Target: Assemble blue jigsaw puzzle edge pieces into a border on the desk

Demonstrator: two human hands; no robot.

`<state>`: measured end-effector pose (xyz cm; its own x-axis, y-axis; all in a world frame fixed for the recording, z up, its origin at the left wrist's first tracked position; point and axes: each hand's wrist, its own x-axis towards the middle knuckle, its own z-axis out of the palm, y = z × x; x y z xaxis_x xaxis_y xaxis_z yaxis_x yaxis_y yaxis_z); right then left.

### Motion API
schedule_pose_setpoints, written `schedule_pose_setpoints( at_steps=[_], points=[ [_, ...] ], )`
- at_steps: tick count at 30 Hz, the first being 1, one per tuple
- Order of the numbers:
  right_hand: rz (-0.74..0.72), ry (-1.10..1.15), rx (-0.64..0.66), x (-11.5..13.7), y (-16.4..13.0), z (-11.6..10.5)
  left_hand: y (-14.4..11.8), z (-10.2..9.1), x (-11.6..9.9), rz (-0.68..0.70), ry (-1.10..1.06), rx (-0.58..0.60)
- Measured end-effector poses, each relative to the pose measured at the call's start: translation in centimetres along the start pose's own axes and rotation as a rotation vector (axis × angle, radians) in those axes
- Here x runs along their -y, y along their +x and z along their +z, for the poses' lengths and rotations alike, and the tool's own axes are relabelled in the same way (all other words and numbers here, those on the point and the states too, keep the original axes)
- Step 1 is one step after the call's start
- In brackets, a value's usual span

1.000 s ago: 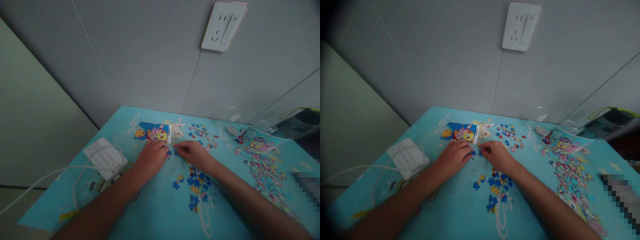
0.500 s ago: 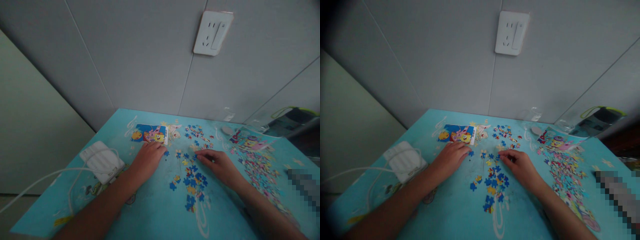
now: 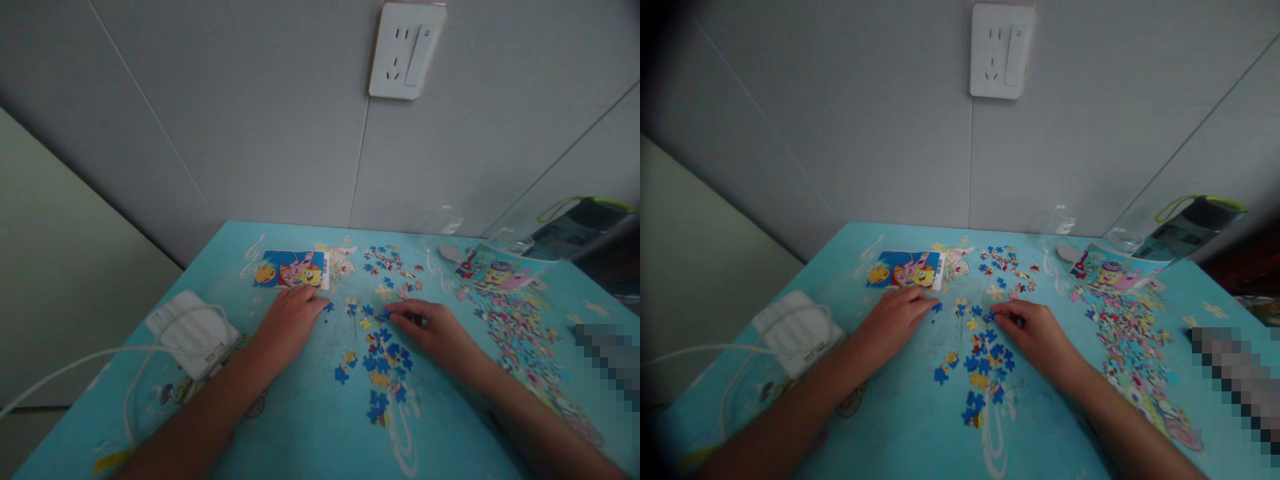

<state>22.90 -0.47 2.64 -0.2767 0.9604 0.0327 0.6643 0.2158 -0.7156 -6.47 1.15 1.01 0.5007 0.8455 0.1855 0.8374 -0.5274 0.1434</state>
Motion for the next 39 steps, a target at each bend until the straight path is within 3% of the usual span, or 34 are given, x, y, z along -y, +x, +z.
schedule_pose_setpoints(
  at_steps=[11, 21, 26, 32, 39],
  points=[
    [-0.020, -0.129, 0.117, -1.3, -0.7, -3.4, -0.1, -0.7, -0.3, -0.016, -0.012, 0.025],
    [-0.064, -0.195, 0.217, -0.9, -1.0, -3.4, -0.2, -0.2, -0.2, -0.014, -0.004, 0.011],
    [-0.109, -0.182, 0.158, -0.6, -0.6, -2.4, -0.2, -0.5, -0.5, -0.024, 0.011, 0.017],
    [-0.119, -0.215, 0.023, 0.7, 0.9, 0.7, -0.1, -0.7, -0.9, -0.028, 0.016, 0.010],
    [-0.058, -0.322, 0.007, 2.0, 3.1, 2.3, 0.0, -0.8, -0.9, -0.038, 0.001, 0.000]
  ],
)
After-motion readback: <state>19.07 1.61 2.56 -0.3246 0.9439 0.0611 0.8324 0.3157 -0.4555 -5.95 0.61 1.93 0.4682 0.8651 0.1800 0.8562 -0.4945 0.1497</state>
